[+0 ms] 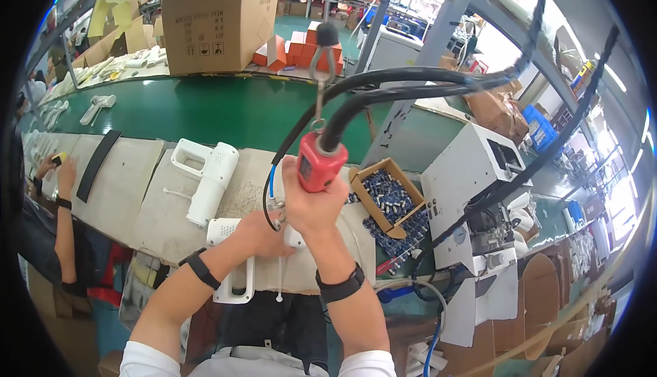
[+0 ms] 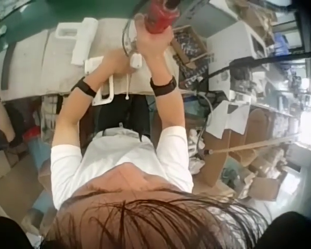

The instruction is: The person picks up a white plastic housing, uses a red power screwdriver to drive screws into it, and places the unit into a cardboard box before repeating the process.

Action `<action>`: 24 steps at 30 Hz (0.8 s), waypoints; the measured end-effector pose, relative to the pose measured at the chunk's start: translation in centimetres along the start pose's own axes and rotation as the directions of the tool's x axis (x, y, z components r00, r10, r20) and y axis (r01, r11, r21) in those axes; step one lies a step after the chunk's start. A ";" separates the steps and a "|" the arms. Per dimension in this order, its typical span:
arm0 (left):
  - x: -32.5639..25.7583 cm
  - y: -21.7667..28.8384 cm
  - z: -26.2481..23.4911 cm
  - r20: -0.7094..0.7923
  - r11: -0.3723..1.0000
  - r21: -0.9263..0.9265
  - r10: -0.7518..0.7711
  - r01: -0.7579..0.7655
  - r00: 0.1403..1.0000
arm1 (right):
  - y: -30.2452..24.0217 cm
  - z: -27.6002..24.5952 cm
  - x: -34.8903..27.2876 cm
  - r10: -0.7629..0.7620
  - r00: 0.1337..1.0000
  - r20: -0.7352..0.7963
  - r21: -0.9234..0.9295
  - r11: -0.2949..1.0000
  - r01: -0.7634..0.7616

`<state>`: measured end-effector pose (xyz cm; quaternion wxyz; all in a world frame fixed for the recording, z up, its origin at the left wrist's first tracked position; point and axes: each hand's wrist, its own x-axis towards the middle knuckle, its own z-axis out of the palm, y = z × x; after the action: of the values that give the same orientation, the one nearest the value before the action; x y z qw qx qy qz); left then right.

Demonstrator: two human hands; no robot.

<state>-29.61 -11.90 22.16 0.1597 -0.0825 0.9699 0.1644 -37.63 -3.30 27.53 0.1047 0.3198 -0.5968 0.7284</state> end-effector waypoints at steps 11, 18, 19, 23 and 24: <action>0.3 -0.6 0.2 -0.593 0.713 -0.326 0.357 -0.621 0.722 | -6.4 -2.2 1.1 0.005 0.999 -0.051 0.085 0.996 -0.001; 0.1 -1.0 2.6 -0.610 0.545 -0.586 0.191 -0.600 0.769 | -7.3 -1.3 -0.1 -0.018 1.000 0.001 0.115 0.993 0.018; 0.4 -1.4 2.9 -0.614 0.545 -0.582 0.191 -0.603 0.765 | -7.5 -1.3 -0.1 -0.023 1.000 0.002 0.116 0.993 0.023; 0.8 -2.2 3.7 -0.579 0.661 -0.507 0.215 -0.553 0.787 | -9.1 -1.2 -0.1 -0.019 1.000 0.001 0.168 0.986 0.018; 0.7 -2.2 3.7 -0.566 0.645 -0.535 0.206 -0.546 0.798 | -9.5 -1.2 -0.1 -0.015 1.000 0.005 0.193 0.981 0.014</action>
<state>-28.70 -12.75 17.93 -0.1523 0.0393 0.8453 0.5106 -32.91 0.38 34.99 0.0763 0.3352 -0.5214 0.7810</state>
